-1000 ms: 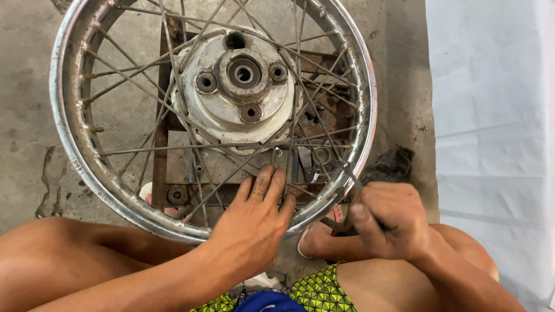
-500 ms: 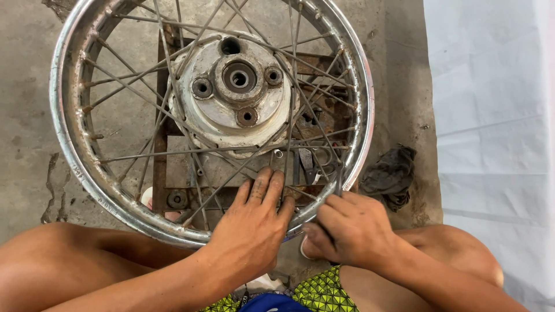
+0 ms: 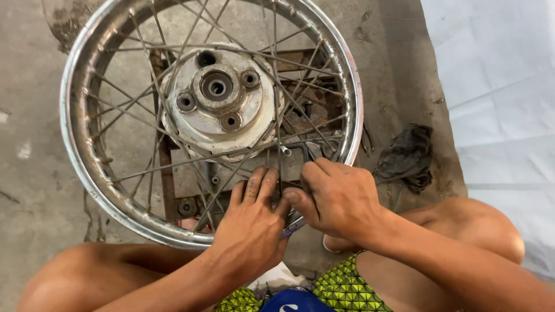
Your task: The person sits on the floor in front of a motorcycle wheel placed on a metal stand and uses a small spoke wrench to tighten spoke nipples around the rim, working on different spokes one at a time while steadying the wheel with the other hand.
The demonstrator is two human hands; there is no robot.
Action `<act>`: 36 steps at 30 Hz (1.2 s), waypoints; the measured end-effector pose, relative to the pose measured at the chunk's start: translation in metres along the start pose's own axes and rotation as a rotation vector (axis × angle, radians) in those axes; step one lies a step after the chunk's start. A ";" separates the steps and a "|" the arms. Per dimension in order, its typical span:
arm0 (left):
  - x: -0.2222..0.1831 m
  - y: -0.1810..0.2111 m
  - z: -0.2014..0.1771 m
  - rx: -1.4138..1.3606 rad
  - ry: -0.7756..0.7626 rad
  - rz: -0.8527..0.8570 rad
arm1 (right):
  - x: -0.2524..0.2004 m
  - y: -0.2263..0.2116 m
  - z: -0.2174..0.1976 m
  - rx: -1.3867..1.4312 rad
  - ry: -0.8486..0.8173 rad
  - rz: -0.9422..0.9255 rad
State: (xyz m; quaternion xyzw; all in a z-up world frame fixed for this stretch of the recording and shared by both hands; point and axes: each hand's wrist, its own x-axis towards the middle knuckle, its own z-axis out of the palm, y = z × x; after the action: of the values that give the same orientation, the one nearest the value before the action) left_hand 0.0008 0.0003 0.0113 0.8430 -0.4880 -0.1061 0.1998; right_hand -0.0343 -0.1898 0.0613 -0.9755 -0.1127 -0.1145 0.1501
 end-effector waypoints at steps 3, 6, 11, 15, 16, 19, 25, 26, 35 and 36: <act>0.005 0.002 -0.006 -0.030 -0.196 -0.042 | -0.005 0.006 0.004 0.007 -0.087 -0.026; 0.007 0.001 0.012 0.008 -0.132 -0.057 | -0.006 0.008 -0.008 0.108 -0.135 -0.059; 0.022 0.013 0.011 -0.020 0.007 -0.110 | -0.013 0.021 -0.017 0.141 -0.061 -0.046; 0.035 0.020 0.010 -0.153 0.164 -0.082 | -0.020 0.036 -0.019 0.086 0.009 0.182; 0.035 0.017 0.007 -0.155 0.171 -0.076 | -0.021 0.036 -0.021 0.077 0.011 0.181; 0.034 0.007 -0.001 -0.069 0.014 -0.018 | -0.024 0.036 -0.026 0.007 -0.046 0.324; 0.024 0.003 0.001 -0.088 -0.030 -0.021 | -0.039 0.036 -0.018 -0.094 -0.079 0.282; 0.024 0.003 0.002 -0.080 -0.004 -0.023 | -0.040 0.035 -0.016 -0.071 -0.071 0.325; 0.026 0.003 0.006 -0.073 -0.045 -0.024 | -0.011 0.029 -0.042 0.142 -0.335 0.749; 0.026 0.003 0.006 -0.074 -0.024 -0.023 | -0.017 0.032 -0.036 0.108 -0.211 0.606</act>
State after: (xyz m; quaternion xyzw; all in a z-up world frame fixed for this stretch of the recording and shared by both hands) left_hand 0.0091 -0.0252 0.0080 0.8394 -0.4763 -0.1366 0.2235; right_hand -0.0490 -0.2344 0.0817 -0.9618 0.1621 0.0433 0.2162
